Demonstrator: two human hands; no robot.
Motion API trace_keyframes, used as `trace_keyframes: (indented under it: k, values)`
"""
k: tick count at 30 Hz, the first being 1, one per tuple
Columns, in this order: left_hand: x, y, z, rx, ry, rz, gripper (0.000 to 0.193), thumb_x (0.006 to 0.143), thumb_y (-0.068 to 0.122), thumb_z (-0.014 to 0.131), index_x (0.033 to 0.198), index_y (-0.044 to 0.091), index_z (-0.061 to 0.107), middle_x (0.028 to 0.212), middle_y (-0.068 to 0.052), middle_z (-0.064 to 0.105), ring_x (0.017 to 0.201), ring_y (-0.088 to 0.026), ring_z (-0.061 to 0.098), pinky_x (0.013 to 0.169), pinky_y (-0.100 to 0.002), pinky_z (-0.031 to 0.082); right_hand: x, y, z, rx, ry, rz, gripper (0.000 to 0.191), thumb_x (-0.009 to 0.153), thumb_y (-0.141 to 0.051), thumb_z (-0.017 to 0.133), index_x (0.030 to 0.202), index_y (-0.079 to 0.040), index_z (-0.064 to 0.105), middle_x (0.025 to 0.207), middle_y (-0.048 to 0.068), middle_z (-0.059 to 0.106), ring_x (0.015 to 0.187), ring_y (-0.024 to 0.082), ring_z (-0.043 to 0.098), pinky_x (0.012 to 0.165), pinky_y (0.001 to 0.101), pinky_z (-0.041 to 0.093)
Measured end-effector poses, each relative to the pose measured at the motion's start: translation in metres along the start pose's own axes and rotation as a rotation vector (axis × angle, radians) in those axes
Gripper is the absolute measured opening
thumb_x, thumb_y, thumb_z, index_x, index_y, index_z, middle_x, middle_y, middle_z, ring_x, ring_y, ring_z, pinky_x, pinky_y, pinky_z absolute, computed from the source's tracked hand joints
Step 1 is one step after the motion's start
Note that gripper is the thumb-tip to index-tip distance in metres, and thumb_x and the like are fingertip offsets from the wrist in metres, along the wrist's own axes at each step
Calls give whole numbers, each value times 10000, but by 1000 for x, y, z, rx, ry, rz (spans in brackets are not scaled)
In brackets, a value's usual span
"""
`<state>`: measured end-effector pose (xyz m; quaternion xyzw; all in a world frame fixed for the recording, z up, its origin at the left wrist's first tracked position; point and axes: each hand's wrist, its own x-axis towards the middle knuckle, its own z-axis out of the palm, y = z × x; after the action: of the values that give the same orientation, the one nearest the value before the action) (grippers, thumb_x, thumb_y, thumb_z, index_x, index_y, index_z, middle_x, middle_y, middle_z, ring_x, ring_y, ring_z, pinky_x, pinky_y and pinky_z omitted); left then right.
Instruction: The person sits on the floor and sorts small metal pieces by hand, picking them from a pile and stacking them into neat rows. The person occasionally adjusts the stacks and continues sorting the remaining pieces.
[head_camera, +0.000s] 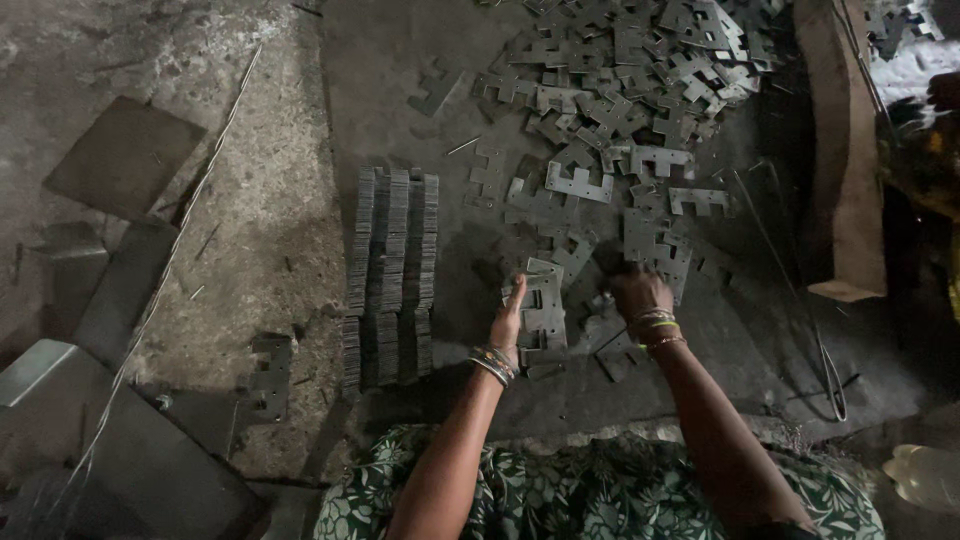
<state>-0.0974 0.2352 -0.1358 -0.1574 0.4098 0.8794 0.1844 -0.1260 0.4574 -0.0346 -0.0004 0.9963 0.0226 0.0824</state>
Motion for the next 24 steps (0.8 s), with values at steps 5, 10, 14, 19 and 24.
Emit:
trace_keyframes:
  k: [5,10,14,19,24]
  values:
    - [-3,6,2,-142,-59,-20,679,954,626,545,1388,106,598,1293,-31,660,1115,-171,656,951,-361,547,5,2,-8,340,64,275,612,807,-491,755,1226,-51,681,1084,245,718,958,437,696,795,522,571]
    - [13,-15,-15,-140,-144,-118,823,1051,672,458,1535,5,448,1401,-186,508,1190,-299,509,992,-452,440,13,11,-11,296,35,185,534,834,-541,784,1055,-54,775,1013,229,756,935,404,722,815,484,590]
    - [30,-27,-22,38,-46,205,799,999,637,511,1529,41,477,1559,-82,502,1390,-178,501,1144,-325,415,6,10,-10,419,156,246,419,781,-440,830,1043,-115,786,984,142,791,894,308,752,808,436,603]
    - [23,-15,-15,-205,-144,-87,792,952,753,496,1344,69,576,1225,-68,618,1030,-181,621,873,-341,527,-23,3,-14,697,161,26,549,670,-313,858,1181,-160,727,1090,77,759,948,227,736,807,374,614]
    - [-17,18,8,-308,-163,-216,820,888,820,494,1149,68,693,911,-100,740,713,-219,725,641,-380,618,-54,27,3,341,-138,29,246,991,-362,734,1173,-196,742,1266,38,726,1107,211,701,925,403,616]
